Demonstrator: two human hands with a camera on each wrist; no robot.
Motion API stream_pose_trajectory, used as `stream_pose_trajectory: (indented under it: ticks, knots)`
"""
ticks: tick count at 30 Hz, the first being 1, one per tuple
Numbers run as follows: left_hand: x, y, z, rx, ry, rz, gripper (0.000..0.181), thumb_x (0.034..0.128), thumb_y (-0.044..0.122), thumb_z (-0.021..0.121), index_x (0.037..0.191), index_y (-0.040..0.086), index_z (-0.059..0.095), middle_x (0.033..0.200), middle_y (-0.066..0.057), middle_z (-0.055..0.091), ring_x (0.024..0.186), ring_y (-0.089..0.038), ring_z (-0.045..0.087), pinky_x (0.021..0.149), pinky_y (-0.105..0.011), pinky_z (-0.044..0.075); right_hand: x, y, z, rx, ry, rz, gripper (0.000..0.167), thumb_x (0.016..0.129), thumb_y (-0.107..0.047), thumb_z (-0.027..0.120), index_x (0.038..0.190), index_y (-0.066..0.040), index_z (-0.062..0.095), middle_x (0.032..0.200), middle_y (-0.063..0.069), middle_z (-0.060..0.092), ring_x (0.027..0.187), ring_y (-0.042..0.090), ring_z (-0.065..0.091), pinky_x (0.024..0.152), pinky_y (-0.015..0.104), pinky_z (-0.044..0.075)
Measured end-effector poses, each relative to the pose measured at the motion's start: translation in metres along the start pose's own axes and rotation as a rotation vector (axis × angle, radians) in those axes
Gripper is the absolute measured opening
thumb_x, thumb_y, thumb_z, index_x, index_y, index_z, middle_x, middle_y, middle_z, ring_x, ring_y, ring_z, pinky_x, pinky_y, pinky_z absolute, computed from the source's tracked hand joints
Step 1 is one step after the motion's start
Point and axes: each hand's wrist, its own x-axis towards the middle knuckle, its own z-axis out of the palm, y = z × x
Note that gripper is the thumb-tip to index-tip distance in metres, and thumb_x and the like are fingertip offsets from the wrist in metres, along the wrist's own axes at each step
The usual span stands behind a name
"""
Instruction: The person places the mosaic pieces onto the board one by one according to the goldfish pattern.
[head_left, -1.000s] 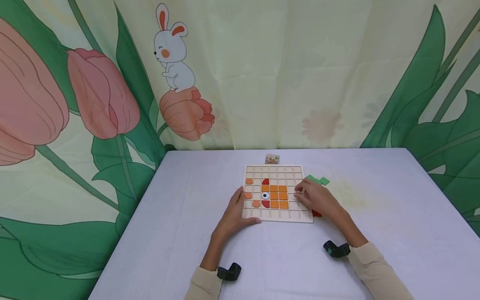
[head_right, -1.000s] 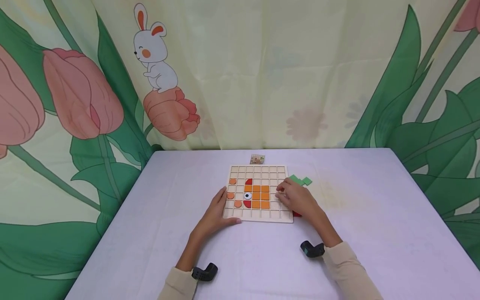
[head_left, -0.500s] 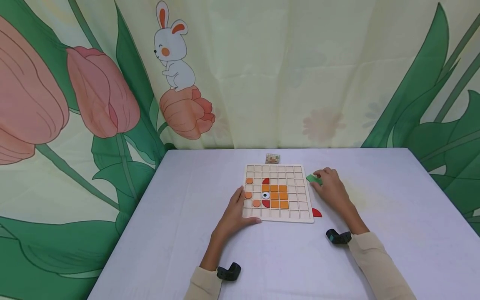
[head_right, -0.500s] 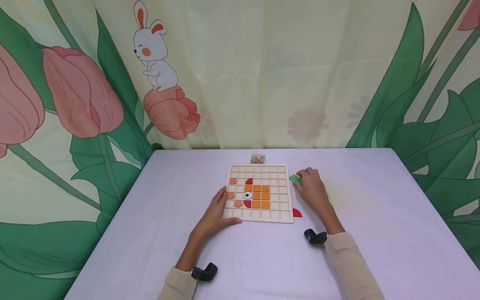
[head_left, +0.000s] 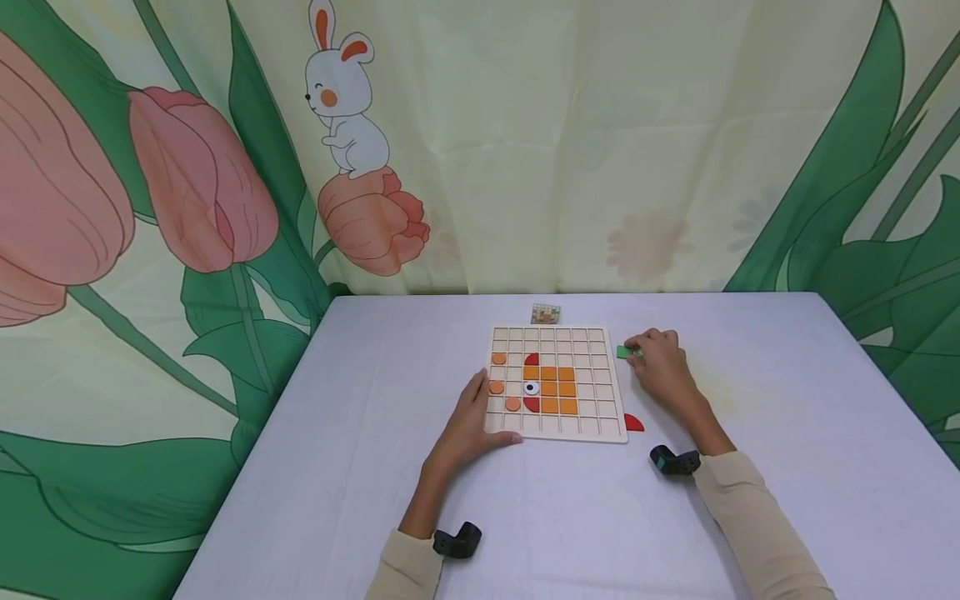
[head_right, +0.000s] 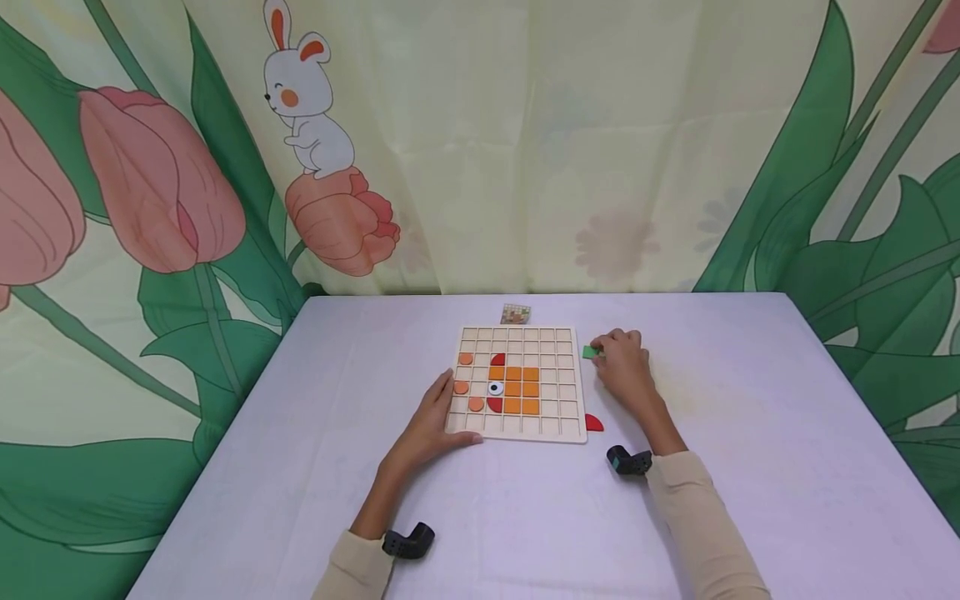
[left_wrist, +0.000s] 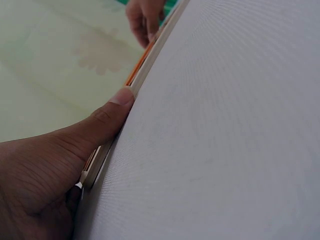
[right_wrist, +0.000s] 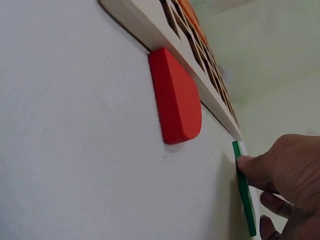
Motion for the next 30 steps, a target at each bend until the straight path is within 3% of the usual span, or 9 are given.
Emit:
stream_pose_trajectory:
  ticks: [10, 16, 30]
  knots:
    - [-0.001, 0.000, -0.001, 0.000, 0.005, 0.022, 0.125, 0.0667, 0.050, 0.087, 0.158, 0.010, 0.011, 0.163, -0.005, 0.012, 0.147, -0.023, 0.016, 0.114, -0.040, 0.029, 0.007, 0.002, -0.004, -0.020, -0.087, -0.063, 0.027, 0.091, -0.008, 0.068, 0.115, 0.003, 0.065, 0.116, 0.022, 0.055, 0.114, 0.041, 0.037, 0.086, 0.055, 0.039]
    - [0.000, 0.001, 0.000, 0.002, -0.004, 0.007, 0.125, 0.0673, 0.052, 0.086, 0.158, 0.012, 0.010, 0.163, -0.003, 0.010, 0.147, -0.020, 0.015, 0.114, -0.038, 0.029, 0.010, 0.002, -0.006, -0.028, -0.089, -0.079, 0.026, 0.093, -0.010, 0.066, 0.116, 0.002, 0.063, 0.118, 0.022, 0.054, 0.116, 0.041, 0.036, 0.089, 0.056, 0.038]
    - [0.002, -0.001, 0.001, -0.017, 0.000, 0.023, 0.126, 0.0669, 0.048, 0.088, 0.158, 0.012, 0.009, 0.163, -0.003, 0.012, 0.147, -0.020, 0.014, 0.115, -0.038, 0.027, 0.028, -0.028, 0.004, 0.045, -0.161, -0.187, 0.026, 0.094, -0.013, 0.065, 0.116, 0.001, 0.065, 0.115, 0.018, 0.056, 0.118, 0.037, 0.038, 0.098, 0.056, 0.037]
